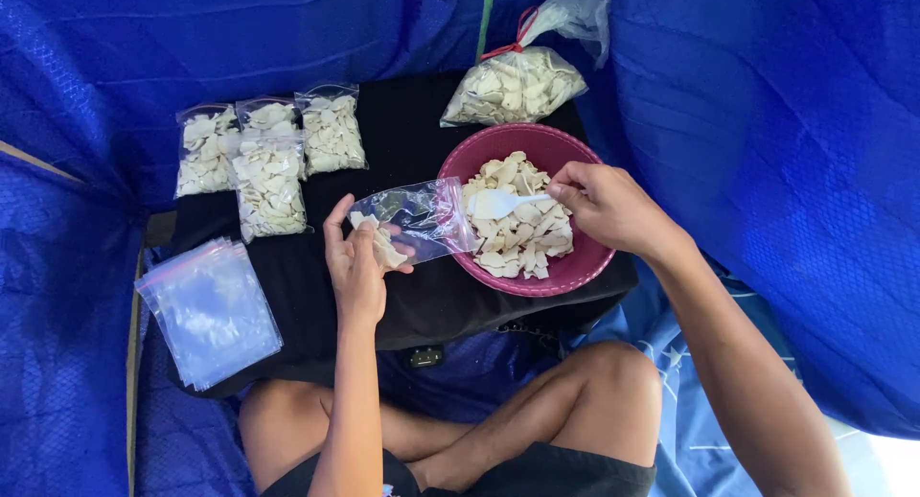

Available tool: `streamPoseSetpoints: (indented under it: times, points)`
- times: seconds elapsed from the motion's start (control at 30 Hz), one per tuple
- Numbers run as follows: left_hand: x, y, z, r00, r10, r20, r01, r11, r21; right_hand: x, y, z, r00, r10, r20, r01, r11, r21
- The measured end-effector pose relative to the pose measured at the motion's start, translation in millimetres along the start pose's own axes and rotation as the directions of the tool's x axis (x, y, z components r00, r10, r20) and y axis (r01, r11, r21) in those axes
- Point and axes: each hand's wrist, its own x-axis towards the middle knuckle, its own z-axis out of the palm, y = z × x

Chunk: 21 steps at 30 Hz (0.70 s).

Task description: A person is scooping white chips from a bowl into small plastic bags using a plastic spoon.

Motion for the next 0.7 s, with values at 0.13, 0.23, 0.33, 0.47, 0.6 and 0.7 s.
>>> streamPoseSetpoints:
  times: [0.13, 0.23, 0.33, 0.47, 0.6, 0.7]
  points:
    - [-1, 1, 2, 1.0, 0.0, -0.002, 0.0, 1.0, 0.002, 4, -7, 5, 1.0, -0.012, -0.007, 0.012, 1.0, 0.006]
    - [-1, 1, 3, 1.0, 0.006, -0.007, -0.006, 1.0, 0.005, 7, -11, 8, 0.999, -0.045, 0.007, 0.045, 0.999, 0.008]
    - [-1, -1, 2, 1.0, 0.011, -0.02, -0.011, 1.0, 0.001, 12, -18, 9, 0.999, -0.051, 0.014, 0.051, 0.998, 0.036]
    - [-1, 2, -1, 0.998, -0.044, 0.042, 0.046, 0.998, -0.038, 13, -48, 4, 0.984, -0.178, -0.002, 0.177, 0.982, -0.06]
    - [-2, 10, -3, 0.991, -0.109, 0.079, 0.119, 0.984, -0.132, 37, -65, 17, 0.941, -0.336, -0.042, 0.319, 0.92, -0.228]
    - [-1, 2, -7, 0.987, -0.142, 0.078, 0.153, 0.975, -0.163, 36, -88, 32, 0.851, -0.515, -0.103, 0.413, 0.777, -0.475]
